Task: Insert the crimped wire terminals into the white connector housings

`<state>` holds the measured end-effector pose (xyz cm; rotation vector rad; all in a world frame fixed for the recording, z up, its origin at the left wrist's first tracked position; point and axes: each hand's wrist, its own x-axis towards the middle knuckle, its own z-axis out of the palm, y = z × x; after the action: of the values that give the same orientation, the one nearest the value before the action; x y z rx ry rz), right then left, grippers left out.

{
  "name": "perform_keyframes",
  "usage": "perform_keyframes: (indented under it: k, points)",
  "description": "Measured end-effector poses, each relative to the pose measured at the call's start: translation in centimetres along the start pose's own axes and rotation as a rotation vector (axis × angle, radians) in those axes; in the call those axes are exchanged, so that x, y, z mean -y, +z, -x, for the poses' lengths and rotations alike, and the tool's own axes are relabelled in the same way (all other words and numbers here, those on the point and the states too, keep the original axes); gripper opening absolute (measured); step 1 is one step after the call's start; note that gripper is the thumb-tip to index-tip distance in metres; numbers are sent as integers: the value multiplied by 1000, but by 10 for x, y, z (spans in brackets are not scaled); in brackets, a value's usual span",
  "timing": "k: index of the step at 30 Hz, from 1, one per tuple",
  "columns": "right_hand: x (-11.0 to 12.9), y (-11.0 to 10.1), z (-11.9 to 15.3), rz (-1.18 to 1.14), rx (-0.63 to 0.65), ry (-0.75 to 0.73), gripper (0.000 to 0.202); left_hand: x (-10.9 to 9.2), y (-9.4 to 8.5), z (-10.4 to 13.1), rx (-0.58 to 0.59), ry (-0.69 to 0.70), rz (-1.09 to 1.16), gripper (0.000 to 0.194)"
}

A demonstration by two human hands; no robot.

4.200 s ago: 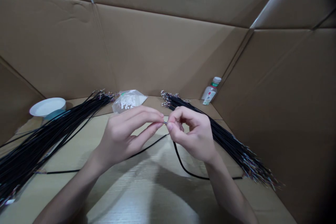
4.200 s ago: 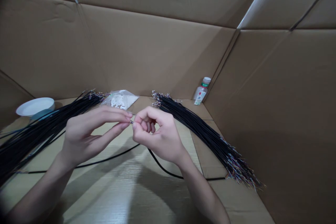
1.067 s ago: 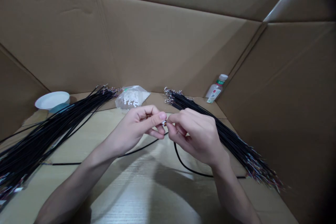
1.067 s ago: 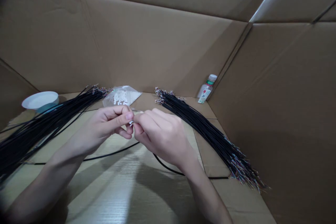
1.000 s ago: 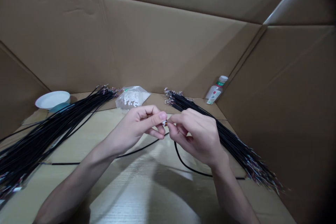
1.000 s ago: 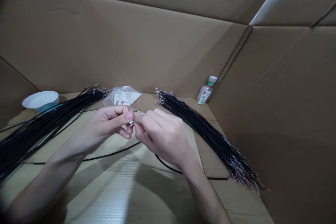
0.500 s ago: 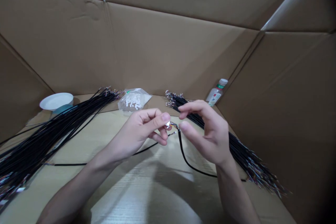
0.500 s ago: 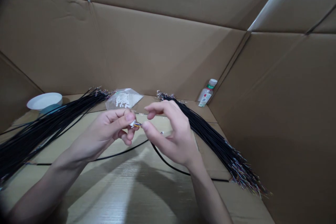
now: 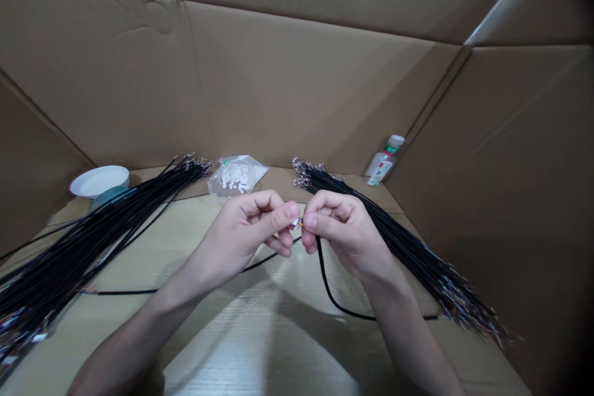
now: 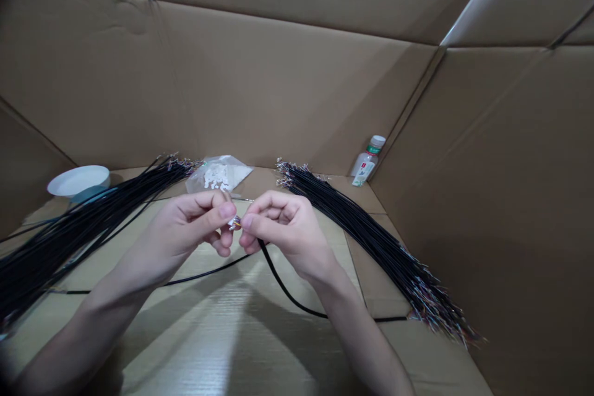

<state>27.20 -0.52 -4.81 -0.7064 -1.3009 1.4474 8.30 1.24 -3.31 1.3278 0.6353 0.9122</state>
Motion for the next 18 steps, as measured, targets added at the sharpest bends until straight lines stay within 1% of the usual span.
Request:
perform_keyframes:
  k: [4,8,10,13,18]
  points:
    - [-4,5,2,22,-62,-28,17,-1,2,2,-30,18,-1,31]
    - [0,11,6,161,-158,-78,15,-1,4,3,-49,41,14,30]
    - [4,14,8,204,-185,-96,15,0,4,3,-44,41,19,30]
    - [7,14,9,153,-142,-93,13,2,3,1,-18,33,45,33]
    - [6,4,5,-6,-25,-53,9,9,-1,-8,-20,63,93,38]
